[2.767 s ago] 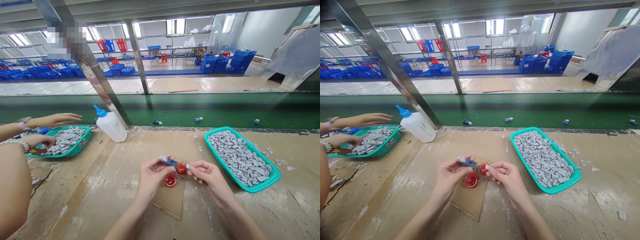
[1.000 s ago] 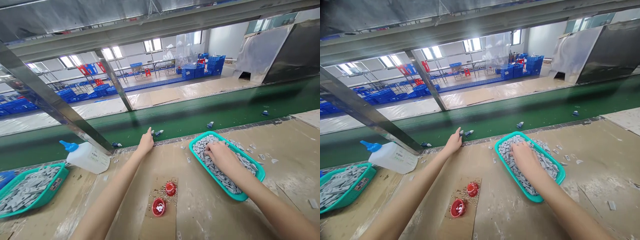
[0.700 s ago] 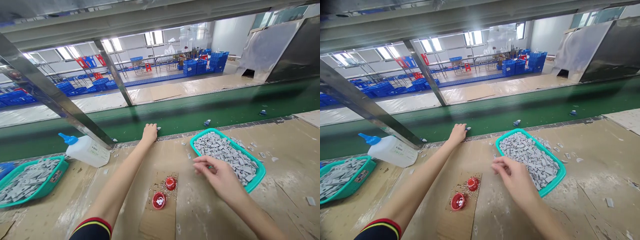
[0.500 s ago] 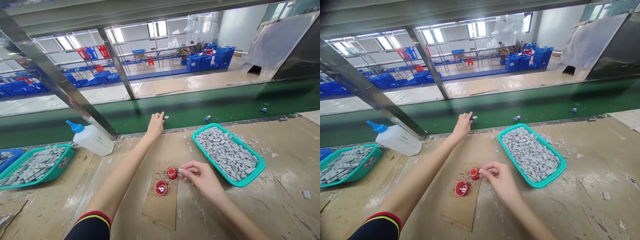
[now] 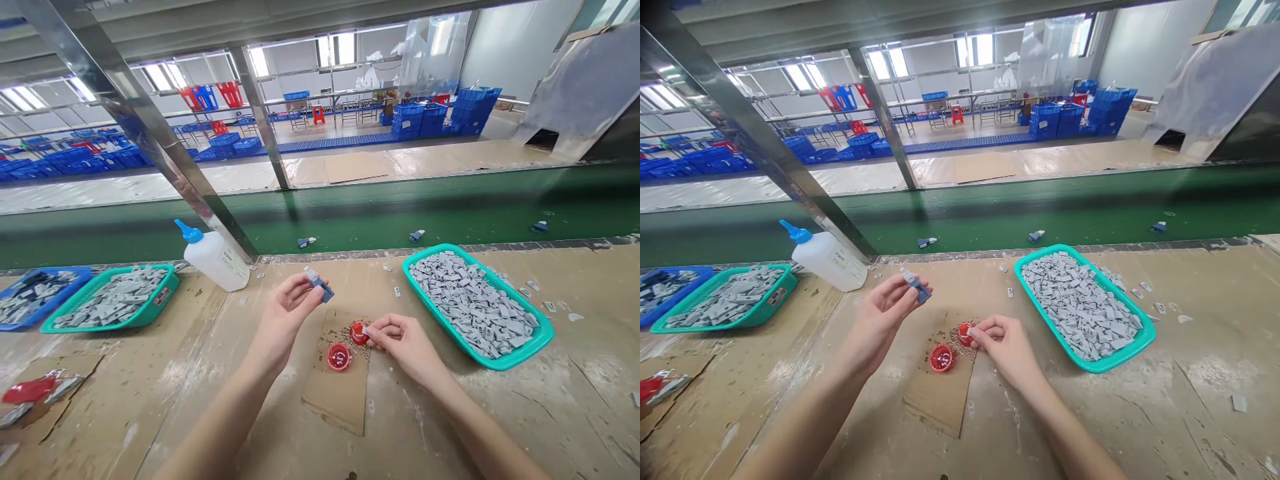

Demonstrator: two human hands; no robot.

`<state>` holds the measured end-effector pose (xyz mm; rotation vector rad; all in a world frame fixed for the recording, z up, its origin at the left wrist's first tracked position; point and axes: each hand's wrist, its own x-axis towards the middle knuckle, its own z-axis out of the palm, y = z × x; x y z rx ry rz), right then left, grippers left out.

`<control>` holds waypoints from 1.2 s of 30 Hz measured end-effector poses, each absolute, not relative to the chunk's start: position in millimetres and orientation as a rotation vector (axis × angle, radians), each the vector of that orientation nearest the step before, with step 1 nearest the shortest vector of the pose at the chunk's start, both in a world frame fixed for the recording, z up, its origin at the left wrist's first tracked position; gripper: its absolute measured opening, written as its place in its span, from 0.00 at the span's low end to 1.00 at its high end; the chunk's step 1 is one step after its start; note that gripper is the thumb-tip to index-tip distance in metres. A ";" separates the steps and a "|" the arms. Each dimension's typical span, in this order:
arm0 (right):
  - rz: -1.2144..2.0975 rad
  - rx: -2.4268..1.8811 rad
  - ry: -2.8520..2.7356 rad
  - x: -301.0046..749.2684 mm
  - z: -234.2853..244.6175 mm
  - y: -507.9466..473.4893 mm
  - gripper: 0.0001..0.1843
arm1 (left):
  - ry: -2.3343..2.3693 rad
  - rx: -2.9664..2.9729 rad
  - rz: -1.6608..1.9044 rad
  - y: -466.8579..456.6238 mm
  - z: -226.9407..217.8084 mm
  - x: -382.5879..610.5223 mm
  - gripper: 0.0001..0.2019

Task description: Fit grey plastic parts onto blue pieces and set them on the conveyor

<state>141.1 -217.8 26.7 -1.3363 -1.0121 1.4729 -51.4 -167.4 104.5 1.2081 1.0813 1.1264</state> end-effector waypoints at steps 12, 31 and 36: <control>1.625 -1.234 -0.945 151.0 60.4 -235.8 0.17 | 1.317 0.890 1.419 -242.2 70.3 -46.9 0.15; 1.742 -1.034 -1.040 143.2 77.9 -247.5 0.14 | 1.322 0.900 1.333 -253.4 89.6 -3.4 0.12; 1.761 -1.106 -1.053 143.0 74.3 -246.8 0.17 | 1.331 0.900 1.313 -255.4 84.2 -3.1 0.11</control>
